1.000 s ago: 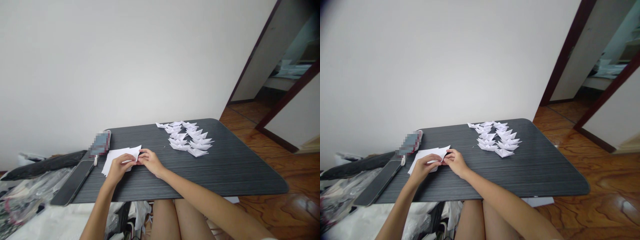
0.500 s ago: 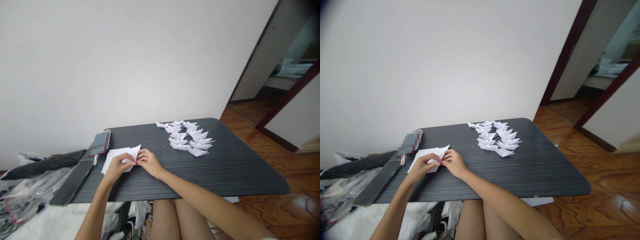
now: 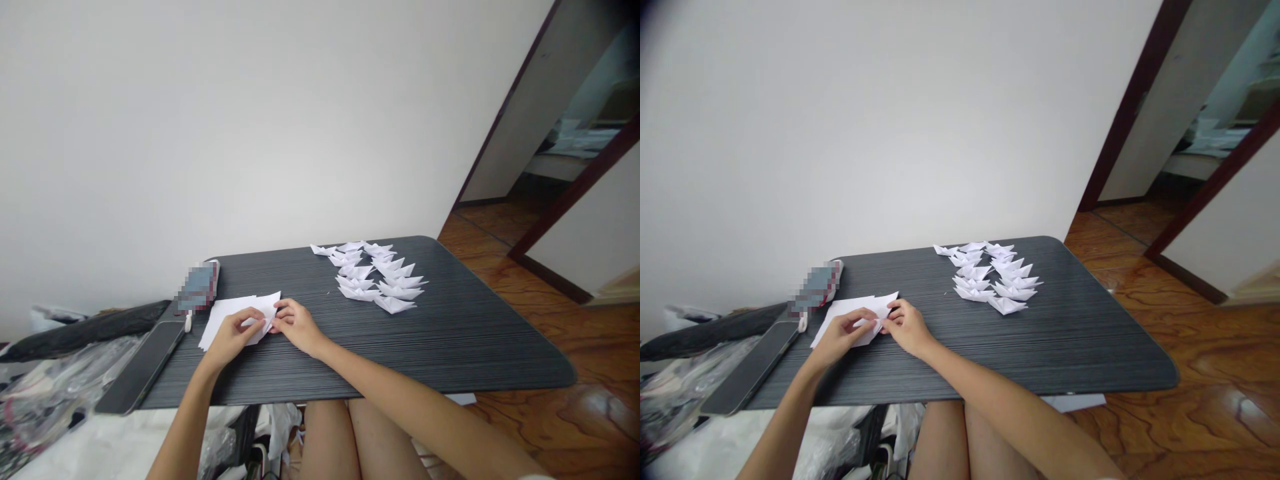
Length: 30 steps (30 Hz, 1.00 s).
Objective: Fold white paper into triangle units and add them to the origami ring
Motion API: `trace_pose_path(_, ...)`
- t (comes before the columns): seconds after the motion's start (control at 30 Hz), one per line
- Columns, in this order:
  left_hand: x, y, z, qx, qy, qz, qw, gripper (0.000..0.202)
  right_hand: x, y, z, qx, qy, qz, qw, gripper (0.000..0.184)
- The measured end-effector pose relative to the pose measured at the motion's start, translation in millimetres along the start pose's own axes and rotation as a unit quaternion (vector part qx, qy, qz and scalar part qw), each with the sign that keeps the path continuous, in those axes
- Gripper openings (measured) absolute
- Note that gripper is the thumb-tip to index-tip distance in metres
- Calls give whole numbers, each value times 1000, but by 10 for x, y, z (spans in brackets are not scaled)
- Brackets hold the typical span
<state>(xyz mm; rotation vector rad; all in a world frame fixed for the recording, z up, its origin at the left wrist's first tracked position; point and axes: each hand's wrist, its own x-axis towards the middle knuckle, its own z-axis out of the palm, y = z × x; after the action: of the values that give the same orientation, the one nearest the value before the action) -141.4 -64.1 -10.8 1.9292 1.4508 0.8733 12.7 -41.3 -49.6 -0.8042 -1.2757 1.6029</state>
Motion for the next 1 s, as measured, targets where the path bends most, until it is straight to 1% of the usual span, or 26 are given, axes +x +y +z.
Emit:
trace_pose_path(0.07, -25, 24, 2, 11, 31, -10, 999, 20, 2, 0, 9, -37, 3, -1, 999, 28)
trace_pose_path(0.1, -36, 35, -5, 20, 57, -14, 998, 20, 12, 7, 16, -50, 0, -2, 999, 28)
trace_pose_path(0.17, -50, 61, -40, 34, 131, -16, 991, 19, 52, 34, 42, -59, -12, -1, 998, 32)
trace_pose_path(0.2, -52, 78, -70, 39, 177, -14, 983, 18, 80, 51, 65, -59, -15, 1, 998, 34)
trace_pose_path(0.27, -41, 131, -145, 44, 284, -5, 958, 16, 138, 83, 132, -64, -15, 3, 998, 35)
trace_pose_path(0.33, -8, 213, -229, 48, 386, 6, 921, 17, 188, 101, 223, -82, -16, 2, 996, 32)
trace_pose_path(0.4, 48, 319, -297, 45, 445, 24, 894, 19, 221, 98, 315, -108, -18, 1, 994, 29)
trace_pose_path(0.5, 155, 488, -322, 35, 485, 50, 872, 20, 252, 59, 373, -129, -29, 6, 991, 25)
trace_pose_path(0.53, 189, 535, -305, 32, 488, 54, 870, 20, 261, 36, 349, -126, -32, 11, 991, 23)
trace_pose_path(0.57, 218, 573, -275, 24, 479, 55, 876, 21, 271, 4, 296, -119, -37, 19, 992, 20)
trace_pose_path(0.63, 261, 616, -180, 3, 441, 54, 896, 23, 286, -94, 102, -93, -12, 25, 995, 8)
trace_pose_path(0.67, 275, 622, -117, -6, 416, 52, 908, 24, 286, -166, -36, -89, -2, 20, 996, 6)
trace_pose_path(0.73, 302, 612, 26, -39, 352, 35, 934, 26, 255, -355, -360, -67, 18, 0, 998, 17)
trace_pose_path(0.77, 321, 604, 102, -60, 322, 25, 945, 27, 221, -468, -529, -14, 4, -9, 1000, 25)
trace_pose_path(0.8, 350, 598, 176, -75, 296, 20, 952, 27, 177, -586, -692, 30, -39, 3, 999, 38)
trace_pose_path(0.83, 389, 597, 247, -77, 285, 24, 955, 26, 126, -701, -840, 57, -83, 30, 995, 50)
trace_pose_path(0.87, 441, 603, 312, -79, 284, 34, 955, 24, 74, -806, -969, 72, -122, 52, 989, 60)
trace_pose_path(0.9, 506, 615, 371, -84, 281, 43, 955, 23, 28, -894, -1076, 80, -146, 59, 984, 66)
trace_pose_path(0.93, 582, 634, 425, -93, 270, 50, 957, 22, -6, -962, -1161, 75, -157, 60, 983, 67)
trace_pose_path(0.97, 666, 657, 473, -106, 260, 58, 958, 22, -23, -1008, -1227, 59, -152, 51, 985, 62)
trace_pose_path(1.0, 755, 681, 518, -120, 253, 65, 958, 22, -22, -1032, -1277, 32, -124, 30, 991, 51)
